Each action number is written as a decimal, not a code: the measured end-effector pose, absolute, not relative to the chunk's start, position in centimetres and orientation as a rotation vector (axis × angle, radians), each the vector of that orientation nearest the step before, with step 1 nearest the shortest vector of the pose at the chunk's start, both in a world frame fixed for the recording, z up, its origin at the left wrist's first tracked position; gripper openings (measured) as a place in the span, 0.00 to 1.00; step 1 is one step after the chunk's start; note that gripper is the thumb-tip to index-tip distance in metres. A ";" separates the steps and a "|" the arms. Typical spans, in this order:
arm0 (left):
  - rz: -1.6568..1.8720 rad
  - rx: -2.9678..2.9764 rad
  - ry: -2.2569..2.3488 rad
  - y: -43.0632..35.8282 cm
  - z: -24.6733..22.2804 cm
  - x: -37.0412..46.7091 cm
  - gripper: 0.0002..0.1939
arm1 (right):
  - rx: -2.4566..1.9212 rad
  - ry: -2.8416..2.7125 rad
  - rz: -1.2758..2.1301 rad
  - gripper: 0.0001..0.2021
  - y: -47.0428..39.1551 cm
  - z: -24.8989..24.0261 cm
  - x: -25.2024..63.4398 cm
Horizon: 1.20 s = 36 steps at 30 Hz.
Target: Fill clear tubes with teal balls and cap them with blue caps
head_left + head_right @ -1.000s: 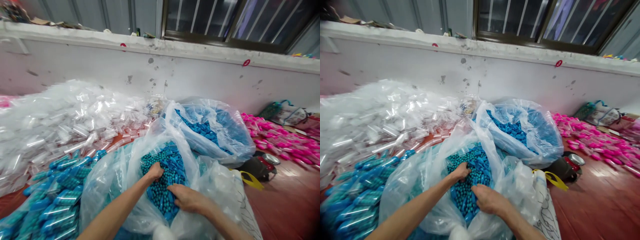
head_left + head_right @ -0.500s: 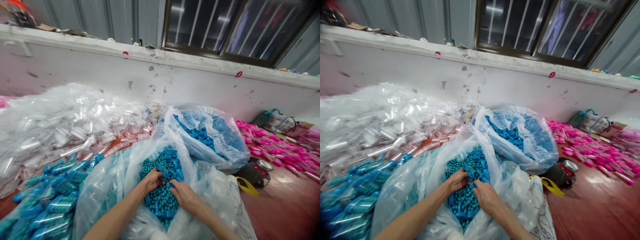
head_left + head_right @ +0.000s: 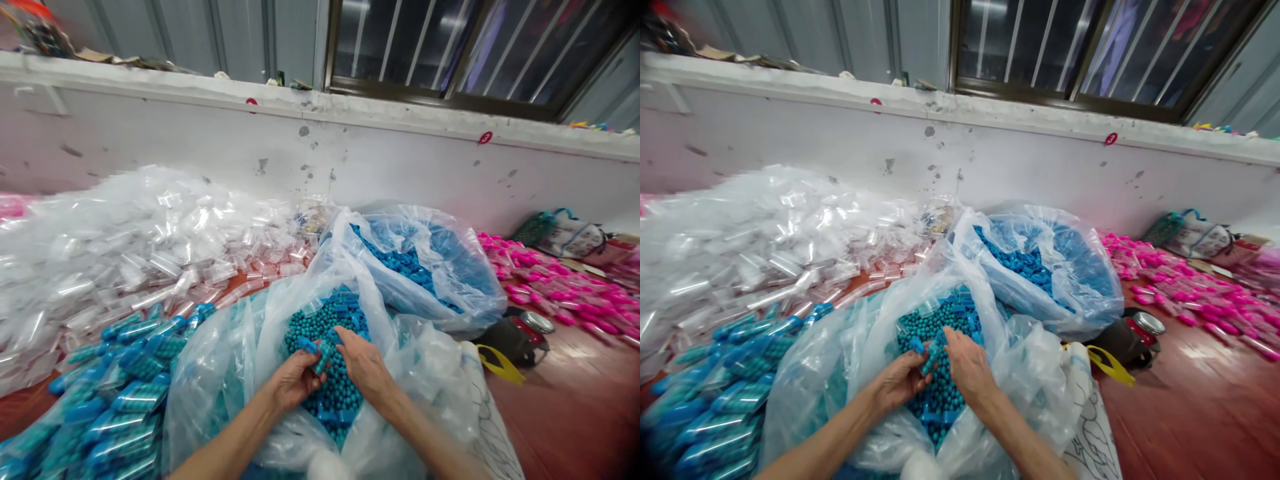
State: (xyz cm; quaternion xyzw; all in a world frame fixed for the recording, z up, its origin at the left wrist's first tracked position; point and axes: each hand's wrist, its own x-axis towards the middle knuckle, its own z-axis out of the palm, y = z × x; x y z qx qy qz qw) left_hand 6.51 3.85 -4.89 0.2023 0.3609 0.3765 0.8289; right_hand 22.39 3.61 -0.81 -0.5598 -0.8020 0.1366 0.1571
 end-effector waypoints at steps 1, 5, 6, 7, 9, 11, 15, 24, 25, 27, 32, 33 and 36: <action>0.795 0.423 0.738 3.7 -4.9 6.5 0.14 | -1.561 -2.327 0.381 0.19 3.6 -1.0 22.3; 0.837 0.551 0.671 3.3 -4.9 6.4 0.21 | -1.523 -2.237 0.654 0.19 3.7 -0.8 22.5; 0.861 0.596 0.673 3.3 -4.8 6.4 0.21 | -1.500 -2.182 0.766 0.19 3.8 -0.5 22.6; 0.880 0.639 0.684 3.2 -4.7 6.4 0.22 | -1.470 -2.131 0.866 0.18 3.8 -0.2 22.7; 0.892 0.715 0.728 3.0 -4.5 6.4 0.22 | -1.411 -2.064 0.993 0.17 3.9 0.3 22.6; 0.877 0.796 0.784 2.7 -4.2 6.5 0.23 | -1.403 -2.028 0.975 0.17 3.8 0.5 22.4; 0.863 0.937 0.863 2.2 -3.9 6.5 0.24 | -1.481 -1.968 0.828 0.17 3.2 0.2 21.8; 0.908 0.850 0.923 1.3 -3.2 6.7 0.44 | -1.355 -2.124 0.872 0.16 1.9 1.3 21.7; 0.910 0.843 0.932 1.1 -2.9 6.7 0.44 | -1.339 -2.131 0.864 0.16 1.9 1.3 21.8; 0.924 0.837 0.964 0.9 -2.6 7.0 0.40 | -1.270 -2.181 0.835 0.16 1.7 1.3 21.8; 0.978 0.785 1.074 0.4 -2.5 7.7 0.30 | -1.172 -2.382 0.725 0.15 1.1 0.5 22.0; 0.980 0.775 1.095 0.3 -2.5 7.8 0.29 | -1.175 -2.398 0.710 0.15 1.0 0.3 22.0; 0.964 0.802 1.119 0.2 -2.1 7.5 0.26 | -1.170 -2.311 0.795 0.15 1.4 0.0 22.4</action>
